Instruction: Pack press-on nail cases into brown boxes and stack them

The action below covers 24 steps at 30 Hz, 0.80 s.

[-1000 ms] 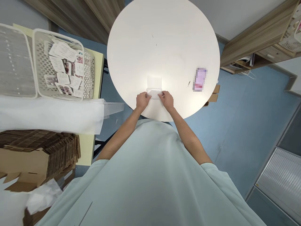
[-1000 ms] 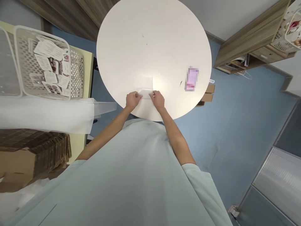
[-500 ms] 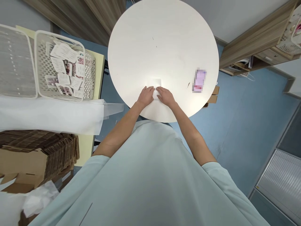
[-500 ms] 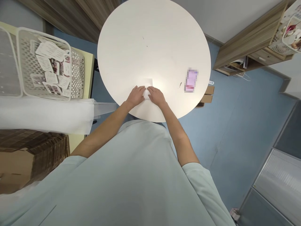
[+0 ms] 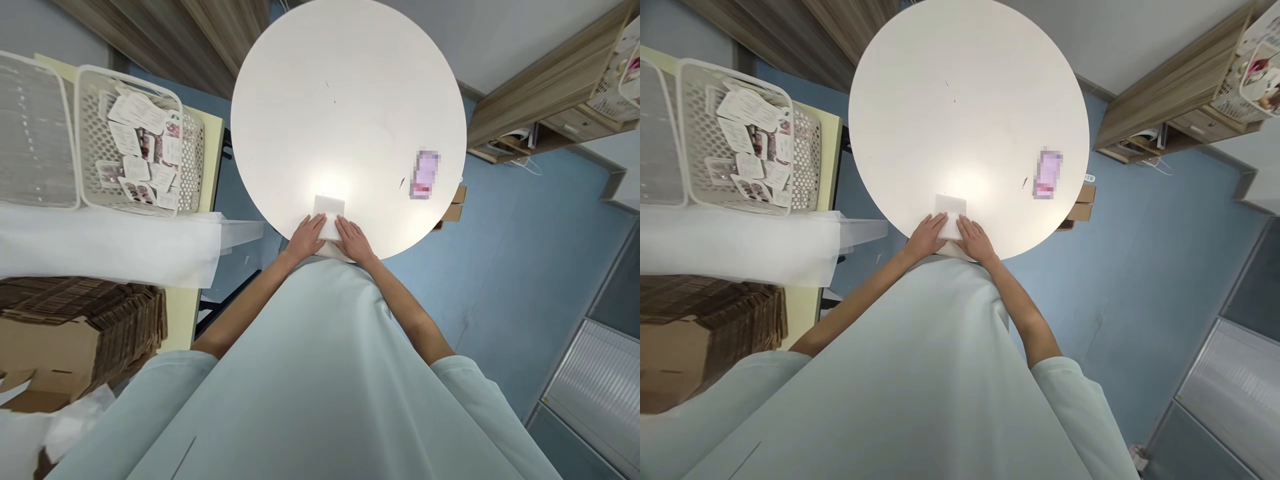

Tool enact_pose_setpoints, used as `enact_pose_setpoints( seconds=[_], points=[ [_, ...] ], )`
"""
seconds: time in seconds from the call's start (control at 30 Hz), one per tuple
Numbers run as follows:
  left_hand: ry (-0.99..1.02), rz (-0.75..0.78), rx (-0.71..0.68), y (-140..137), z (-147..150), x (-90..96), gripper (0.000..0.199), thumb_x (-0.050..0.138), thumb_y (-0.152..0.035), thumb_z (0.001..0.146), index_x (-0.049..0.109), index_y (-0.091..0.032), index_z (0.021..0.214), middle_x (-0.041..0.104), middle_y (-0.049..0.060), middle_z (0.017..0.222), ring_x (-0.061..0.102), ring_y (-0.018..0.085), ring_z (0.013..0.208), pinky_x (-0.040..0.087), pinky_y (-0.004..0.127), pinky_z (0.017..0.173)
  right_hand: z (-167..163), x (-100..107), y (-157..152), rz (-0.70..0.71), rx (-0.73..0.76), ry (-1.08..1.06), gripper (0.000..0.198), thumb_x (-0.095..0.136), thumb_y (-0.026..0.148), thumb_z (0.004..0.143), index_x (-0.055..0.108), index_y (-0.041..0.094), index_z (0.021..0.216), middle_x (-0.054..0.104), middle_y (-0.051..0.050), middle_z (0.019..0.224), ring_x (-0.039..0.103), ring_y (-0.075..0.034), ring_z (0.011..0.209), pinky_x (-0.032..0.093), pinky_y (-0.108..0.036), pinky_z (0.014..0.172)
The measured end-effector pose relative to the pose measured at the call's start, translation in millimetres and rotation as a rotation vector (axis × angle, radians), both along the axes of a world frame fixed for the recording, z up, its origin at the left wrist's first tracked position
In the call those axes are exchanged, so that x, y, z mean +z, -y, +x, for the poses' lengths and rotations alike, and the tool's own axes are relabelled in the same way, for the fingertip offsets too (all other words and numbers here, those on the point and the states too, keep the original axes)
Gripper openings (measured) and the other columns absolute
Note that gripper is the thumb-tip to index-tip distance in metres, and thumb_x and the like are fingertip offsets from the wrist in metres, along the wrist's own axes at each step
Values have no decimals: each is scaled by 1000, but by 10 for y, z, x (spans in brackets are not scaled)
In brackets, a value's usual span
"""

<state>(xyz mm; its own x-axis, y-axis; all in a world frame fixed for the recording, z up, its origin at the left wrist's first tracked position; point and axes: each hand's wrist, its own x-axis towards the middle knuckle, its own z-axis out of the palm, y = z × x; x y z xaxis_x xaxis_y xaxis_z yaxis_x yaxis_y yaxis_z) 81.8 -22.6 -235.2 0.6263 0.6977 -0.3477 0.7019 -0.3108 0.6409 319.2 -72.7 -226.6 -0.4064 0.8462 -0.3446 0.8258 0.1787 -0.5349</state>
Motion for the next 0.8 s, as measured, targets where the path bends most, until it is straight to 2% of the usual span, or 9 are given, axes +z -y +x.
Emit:
enact_pose_setpoints(
  seconds=[0.1, 0.17, 0.3, 0.37, 0.43, 0.53, 0.6, 0.7, 0.8],
  points=[
    [16, -32, 92, -95, 32, 33, 70, 66, -36, 99, 58, -12, 164, 56, 18, 173, 50, 34, 163, 27, 55, 143, 29, 31, -90, -23, -41, -38, 64, 48, 44, 118, 45, 14, 173, 42, -19, 182, 45, -34, 168, 32, -56, 141],
    [32, -53, 176, -193, 58, 65, 59, 68, -41, 100, 67, -16, 154, 66, 16, 163, 59, 35, 155, 36, 53, 138, 15, 49, -185, -28, -105, -55, 54, 46, 42, 119, 54, 15, 166, 53, -20, 175, 54, -34, 161, 37, -55, 137],
    [-45, -101, 368, -408, 126, 104, 38, 66, -49, 105, 78, -19, 125, 81, 15, 130, 74, 36, 122, 56, 48, 109, -68, 63, -417, -6, -310, -50, 38, 43, 37, 121, 71, 17, 138, 75, -19, 143, 69, -32, 137, 47, -50, 126],
    [-129, -134, 455, -511, 184, 102, 33, 68, -51, 104, 76, -20, 107, 80, 14, 108, 74, 35, 103, 56, 45, 93, -100, 54, -545, -32, -405, -35, 35, 46, 37, 121, 74, 17, 123, 77, -17, 128, 74, -30, 119, 54, -46, 116],
    [-183, -163, 520, -598, 258, 94, 29, 71, -49, 102, 69, -21, 94, 75, 12, 95, 70, 32, 92, 53, 43, 84, -115, 40, -672, -91, -482, -23, 32, 52, 38, 119, 74, 16, 117, 75, -15, 123, 76, -28, 107, 59, -43, 105],
    [-200, -181, 581, -686, 372, 86, 26, 74, -42, 101, 62, -23, 88, 70, 11, 94, 67, 31, 91, 50, 42, 82, -119, 27, -839, -148, -563, 23, 28, 59, 34, 116, 71, 15, 132, 74, -16, 130, 76, -28, 106, 61, -43, 102],
    [-198, -185, 603, -715, 424, 87, 27, 75, -39, 101, 59, -23, 86, 68, 11, 95, 66, 32, 93, 50, 43, 83, -129, 30, -930, -81, -531, 73, 36, 63, 28, 112, 64, 14, 146, 71, -19, 141, 73, -31, 121, 56, -49, 115],
    [-193, -192, 609, -729, 447, 94, 27, 75, -37, 101, 57, -24, 85, 66, 11, 95, 66, 33, 95, 52, 44, 86, -171, 46, -1040, 74, -316, 94, 45, 56, 12, 109, 60, 15, 153, 63, -20, 159, 60, -32, 148, 37, -56, 136],
    [-196, -210, 608, -719, 427, 114, 23, 76, -35, 100, 60, -23, 89, 67, 12, 98, 68, 34, 98, 54, 46, 90, -217, 65, -1124, 83, -123, 109, 47, 42, 0, 106, 67, 15, 143, 68, -17, 152, 63, -27, 144, 26, -52, 142]
  ],
)
